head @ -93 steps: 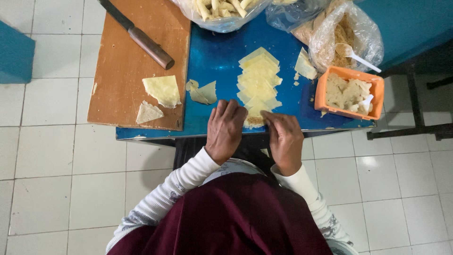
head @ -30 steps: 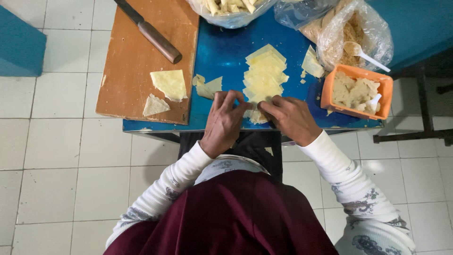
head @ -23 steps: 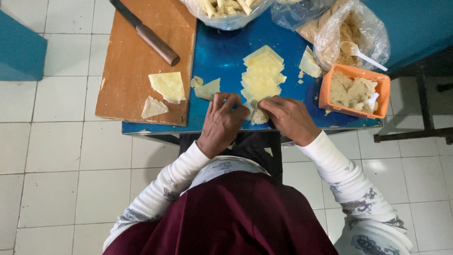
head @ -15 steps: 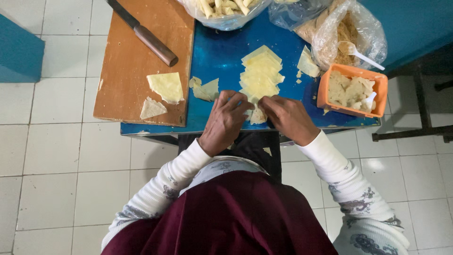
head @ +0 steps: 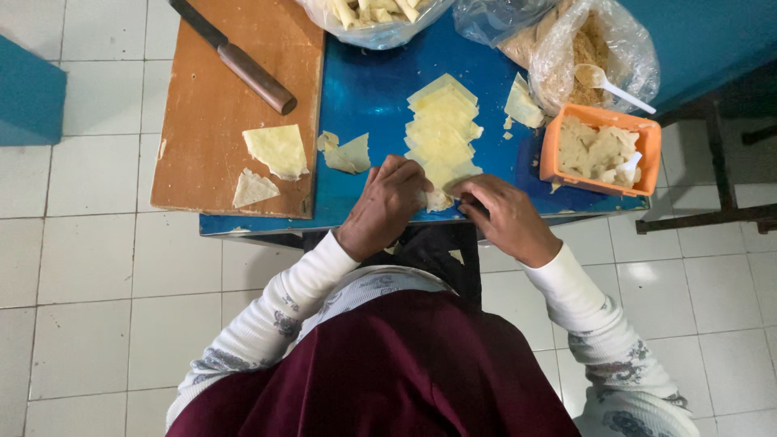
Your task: The person sits at a blue table folding thin dough sheets around a filling, pressing the edges closed, and placing the finished filled pieces into an orange container. They occasionally reach into a plastic bag of brown powder with a spoon and take new dough pieces from a pile on the table.
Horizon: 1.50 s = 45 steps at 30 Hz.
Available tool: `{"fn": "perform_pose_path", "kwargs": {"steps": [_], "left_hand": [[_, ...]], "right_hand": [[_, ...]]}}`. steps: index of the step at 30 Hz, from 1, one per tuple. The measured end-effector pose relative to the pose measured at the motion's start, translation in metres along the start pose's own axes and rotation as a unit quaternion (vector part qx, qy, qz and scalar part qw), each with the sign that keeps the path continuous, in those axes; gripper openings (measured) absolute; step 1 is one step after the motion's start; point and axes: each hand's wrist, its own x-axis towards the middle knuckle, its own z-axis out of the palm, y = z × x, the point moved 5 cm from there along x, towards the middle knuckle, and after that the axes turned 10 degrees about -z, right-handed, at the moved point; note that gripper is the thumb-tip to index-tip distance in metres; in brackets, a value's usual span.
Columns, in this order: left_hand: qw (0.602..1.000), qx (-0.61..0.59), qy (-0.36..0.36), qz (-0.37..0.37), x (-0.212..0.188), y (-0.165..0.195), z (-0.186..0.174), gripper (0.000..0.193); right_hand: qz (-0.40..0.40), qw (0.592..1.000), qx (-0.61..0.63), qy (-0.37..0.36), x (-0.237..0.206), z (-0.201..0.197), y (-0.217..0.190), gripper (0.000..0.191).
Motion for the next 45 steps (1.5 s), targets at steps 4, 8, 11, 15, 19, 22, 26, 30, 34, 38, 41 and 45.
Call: {"fn": "perform_pose_path", "kwargs": {"steps": [4,8,11,15,19,22,26,30,34,38,41,45], "left_hand": [[1.0,-0.002,0.009,0.017,0.001,0.003,-0.003,0.032],[0.999,0.012,0.03,0.011,0.002,0.007,-0.003,0.023],[0.998,0.034,0.061,0.004,0.004,0.009,0.0,0.013],[0.997,0.028,0.068,-0.026,0.008,0.006,0.004,0.011],[0.997,-0.015,0.072,-0.01,0.01,0.002,0.006,0.005],[0.998,-0.012,0.066,-0.001,0.011,0.0,0.01,0.004],[0.998,-0.016,0.063,-0.009,0.011,-0.004,0.012,0.004],[0.995,0.047,0.048,0.077,0.013,0.002,0.009,0.004],[0.999,-0.038,0.037,0.0,0.004,0.001,-0.001,0.007],[0.994,-0.088,0.053,-0.025,-0.009,0.003,-0.013,0.011],[0.992,-0.024,0.107,-0.059,-0.015,0.004,-0.017,0.017],[0.983,0.058,0.15,-0.088,-0.019,0.004,-0.009,0.027]], "right_hand": [[0.012,0.999,0.017,0.031,-0.001,0.006,0.005,0.011],[0.067,0.996,0.03,0.045,0.0,0.011,0.012,0.007],[0.11,0.991,0.066,0.044,0.002,0.012,0.016,0.008],[0.07,0.994,0.068,0.042,0.004,0.004,0.01,0.014],[0.092,0.991,0.094,0.021,0.001,0.006,0.01,0.024],[0.071,0.995,0.055,0.052,0.002,0.01,0.009,0.014],[0.074,0.995,0.025,0.059,0.006,0.017,0.015,0.007],[0.08,0.994,0.046,0.055,0.009,0.016,0.016,0.007],[0.125,0.985,0.079,0.09,-0.003,0.002,0.01,0.02],[0.23,0.956,0.093,0.156,-0.021,-0.005,0.008,0.018],[0.216,0.965,-0.004,0.151,-0.025,-0.005,0.001,0.015],[0.156,0.969,-0.106,0.158,-0.019,0.005,-0.007,0.016]]}}
